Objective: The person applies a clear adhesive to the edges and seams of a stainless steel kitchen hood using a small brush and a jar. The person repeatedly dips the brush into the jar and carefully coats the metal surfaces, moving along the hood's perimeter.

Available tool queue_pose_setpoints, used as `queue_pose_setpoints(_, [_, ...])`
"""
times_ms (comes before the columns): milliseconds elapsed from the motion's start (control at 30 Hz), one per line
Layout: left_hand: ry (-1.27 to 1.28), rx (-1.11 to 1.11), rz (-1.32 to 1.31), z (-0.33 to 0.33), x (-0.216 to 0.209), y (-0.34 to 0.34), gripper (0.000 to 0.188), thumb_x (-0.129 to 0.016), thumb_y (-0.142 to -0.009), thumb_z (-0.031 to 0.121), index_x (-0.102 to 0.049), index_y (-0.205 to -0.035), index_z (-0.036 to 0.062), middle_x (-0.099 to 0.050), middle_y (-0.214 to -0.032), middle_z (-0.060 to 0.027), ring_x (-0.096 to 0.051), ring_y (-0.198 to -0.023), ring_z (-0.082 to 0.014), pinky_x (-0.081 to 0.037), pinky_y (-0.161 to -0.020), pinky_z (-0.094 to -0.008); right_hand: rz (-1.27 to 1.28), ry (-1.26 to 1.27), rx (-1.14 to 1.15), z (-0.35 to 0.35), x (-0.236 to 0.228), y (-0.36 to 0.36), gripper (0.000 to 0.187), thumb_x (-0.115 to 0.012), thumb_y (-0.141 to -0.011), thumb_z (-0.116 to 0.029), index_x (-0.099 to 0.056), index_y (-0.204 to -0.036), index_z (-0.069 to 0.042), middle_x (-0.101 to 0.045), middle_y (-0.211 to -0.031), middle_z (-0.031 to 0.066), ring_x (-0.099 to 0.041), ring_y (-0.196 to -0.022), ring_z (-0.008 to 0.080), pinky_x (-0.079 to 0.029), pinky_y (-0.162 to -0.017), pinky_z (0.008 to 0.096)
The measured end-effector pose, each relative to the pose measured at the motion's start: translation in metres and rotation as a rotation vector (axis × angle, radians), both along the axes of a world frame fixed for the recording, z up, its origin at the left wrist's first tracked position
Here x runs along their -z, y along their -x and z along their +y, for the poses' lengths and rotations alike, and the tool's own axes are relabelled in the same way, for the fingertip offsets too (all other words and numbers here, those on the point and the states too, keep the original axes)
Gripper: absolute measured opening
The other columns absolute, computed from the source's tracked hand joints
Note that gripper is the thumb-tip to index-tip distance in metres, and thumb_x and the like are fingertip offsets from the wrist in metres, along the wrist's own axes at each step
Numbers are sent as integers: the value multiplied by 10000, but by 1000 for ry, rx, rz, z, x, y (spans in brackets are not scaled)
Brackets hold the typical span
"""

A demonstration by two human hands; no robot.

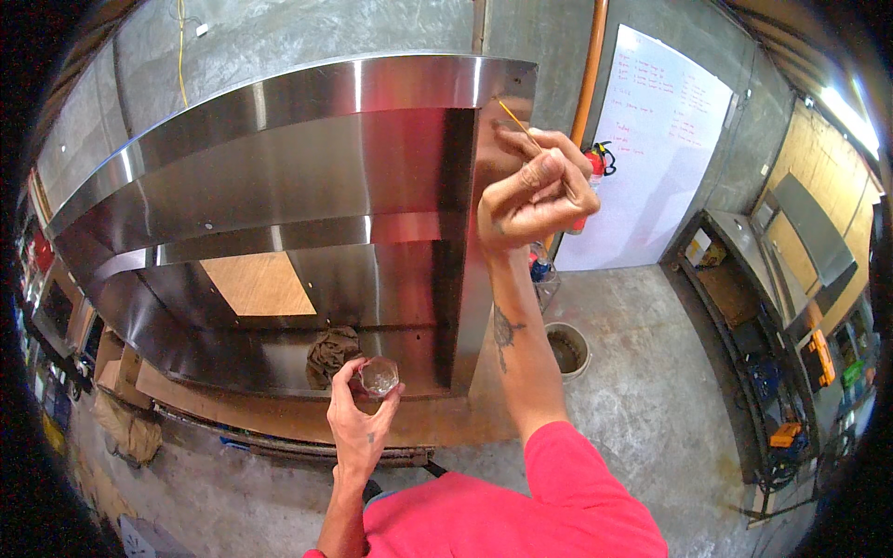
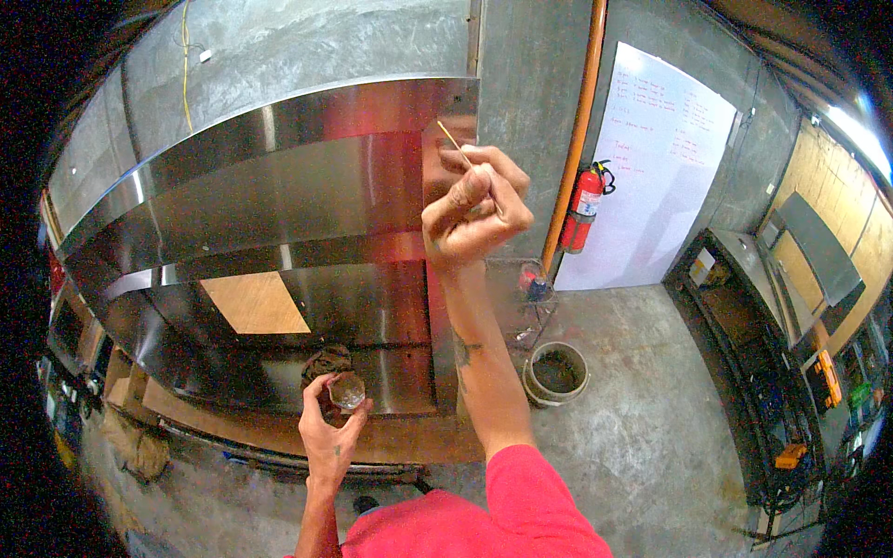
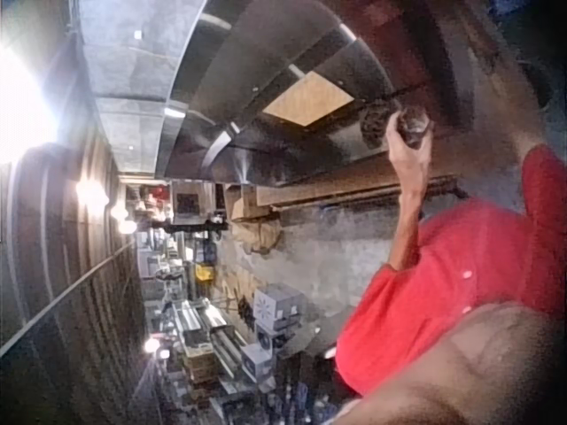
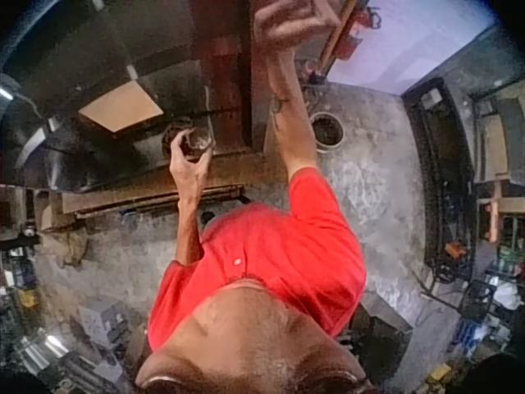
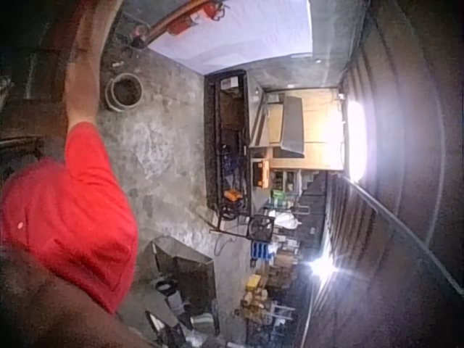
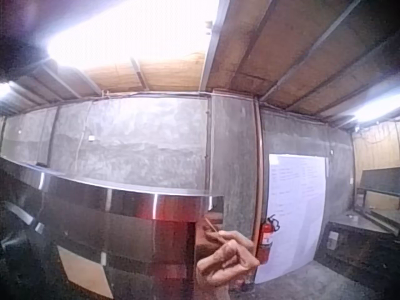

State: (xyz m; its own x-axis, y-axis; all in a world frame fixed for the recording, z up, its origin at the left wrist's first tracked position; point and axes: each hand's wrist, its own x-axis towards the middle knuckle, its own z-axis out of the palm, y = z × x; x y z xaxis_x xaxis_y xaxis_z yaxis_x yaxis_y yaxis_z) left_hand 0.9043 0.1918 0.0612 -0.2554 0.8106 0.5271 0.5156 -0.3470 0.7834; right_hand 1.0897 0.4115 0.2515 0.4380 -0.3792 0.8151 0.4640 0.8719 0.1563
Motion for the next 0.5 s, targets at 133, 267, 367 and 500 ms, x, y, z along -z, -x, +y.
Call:
queue_pose_setpoints(133, [-8,-10,9,-1,-8,1,600,-914,-851,123,-597,-1348,10,-691,-1219,-136,-697,-986,-240,-576,-868,-365,-80,133,40,-42,24,2,179,-490,-1135,-123,-378,-1232,-24,-660,-1016,221,-701,-964,246,-567,-803,321])
queue_pose_setpoints(267, [-25,-53,29,-2,-14,5,595,-915,-852,125,-599,-1343,12,-689,-1224,-135,-698,-1036,-258,-571,-907,-375,-345,528,-200,-111,72,13,115,-438,-1161,-150,-358,-1179,-70,-708,-883,180,-645,-779,153,-502,-700,261])
queue_pose_setpoints(367, [-91,-55,48,1,-17,4,589,-918,-849,133,-612,-1340,28,-687,-1230,-141,-694,-1053,-265,-568,-905,-374,-399,639,-590,-146,118,31,189,-510,-1140,-141,-373,-1244,-64,-627,-1241,275,-603,-589,105,-489,-517,233])
queue_pose_setpoints(500, [-132,-34,33,5,-15,3,601,-915,-836,102,-618,-1355,52,-683,-1226,-134,-684,-1052,-266,-572,-889,-367,-561,785,-451,-182,148,23,156,-620,-1078,-37,-547,-1216,-30,-704,-1164,215,-688,-737,150,-547,-633,254])
